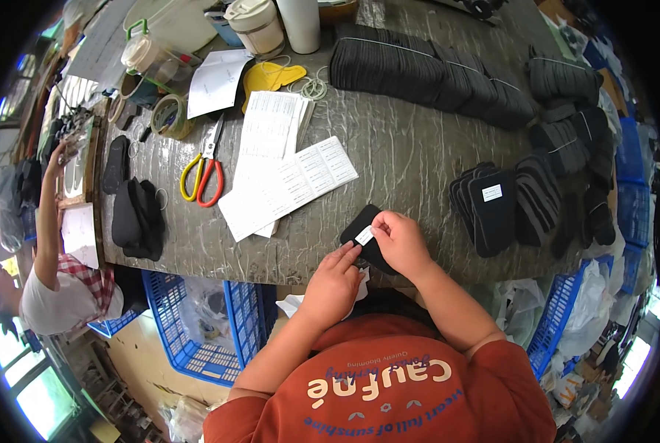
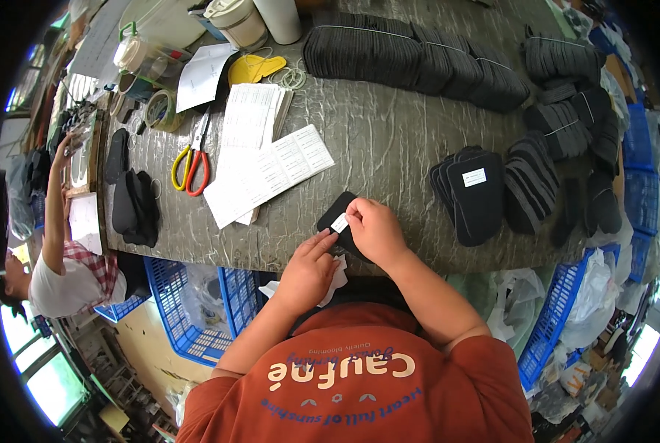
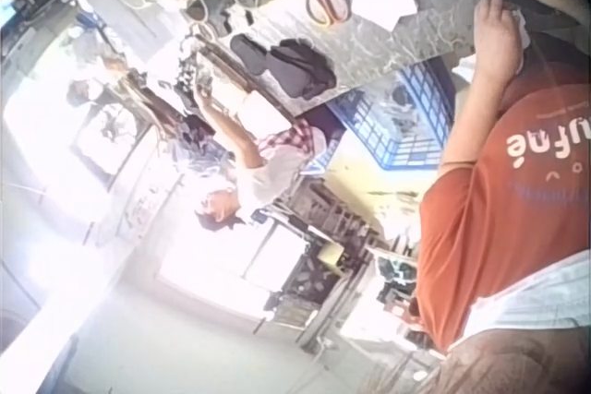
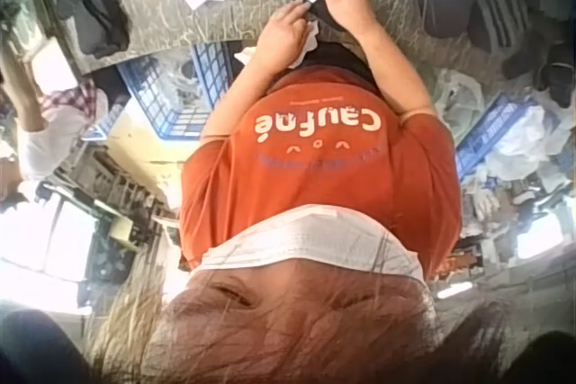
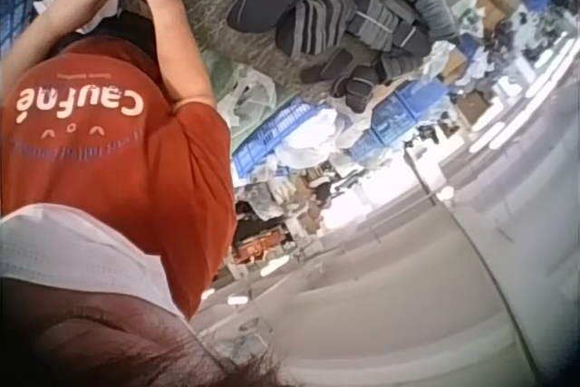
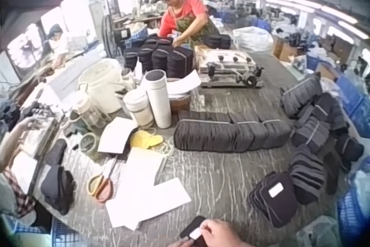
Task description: Attaching adhesive labels to fabric shoe upper components and stacking them.
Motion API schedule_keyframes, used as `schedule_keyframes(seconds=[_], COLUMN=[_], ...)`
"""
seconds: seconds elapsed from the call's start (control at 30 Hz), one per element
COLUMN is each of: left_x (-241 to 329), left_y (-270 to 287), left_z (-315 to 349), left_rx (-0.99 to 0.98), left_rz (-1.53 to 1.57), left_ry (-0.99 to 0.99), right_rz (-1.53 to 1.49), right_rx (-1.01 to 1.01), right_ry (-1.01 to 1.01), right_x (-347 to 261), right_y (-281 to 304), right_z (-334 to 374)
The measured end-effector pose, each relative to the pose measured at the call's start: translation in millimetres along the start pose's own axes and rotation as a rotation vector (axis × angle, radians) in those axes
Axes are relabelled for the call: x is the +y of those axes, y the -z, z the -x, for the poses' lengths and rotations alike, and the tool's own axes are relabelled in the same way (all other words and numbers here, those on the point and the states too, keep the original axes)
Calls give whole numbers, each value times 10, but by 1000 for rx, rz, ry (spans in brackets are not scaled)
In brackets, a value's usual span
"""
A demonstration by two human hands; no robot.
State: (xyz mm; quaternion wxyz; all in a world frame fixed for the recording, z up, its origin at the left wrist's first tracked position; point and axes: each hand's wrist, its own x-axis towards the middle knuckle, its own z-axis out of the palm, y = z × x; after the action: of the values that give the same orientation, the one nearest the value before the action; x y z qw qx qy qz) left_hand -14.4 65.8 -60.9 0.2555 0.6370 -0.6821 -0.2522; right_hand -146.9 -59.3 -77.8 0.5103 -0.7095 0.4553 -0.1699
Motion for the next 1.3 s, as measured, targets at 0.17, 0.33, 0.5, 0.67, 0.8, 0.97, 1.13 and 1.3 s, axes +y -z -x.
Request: schedule_keyframes(seconds=[0.17,0.33,0.5,0.67,0.8,0.97,1.13,1.3], left_x=[-4,-13,18,39,44,50,10,-58], left_y=[-16,-25,0,-16,-26,-19,-6,-28], left_z=[-2,5,-24,-38,-38,-35,5,16], left_rx=[-35,-55,-89,-118,-134,-154,-150,-136], left_rz=[-31,-25,-96,-176,-183,-181,-126,-80], left_ry=[6,16,33,47,60,76,63,72], right_rz=[88,149,191,5,3,134,380,329], right_rx=[73,89,102,128,142,160,293,262], right_ry=[18,51,57,28,-125,-105,196,224], right_x=[63,62,97,104,123,23,93,127], right_y=[-69,-92,-101,-108,-112,-96,-57,-15], right_z=[2,1,-9,-15,-46,-71,-89,-94])
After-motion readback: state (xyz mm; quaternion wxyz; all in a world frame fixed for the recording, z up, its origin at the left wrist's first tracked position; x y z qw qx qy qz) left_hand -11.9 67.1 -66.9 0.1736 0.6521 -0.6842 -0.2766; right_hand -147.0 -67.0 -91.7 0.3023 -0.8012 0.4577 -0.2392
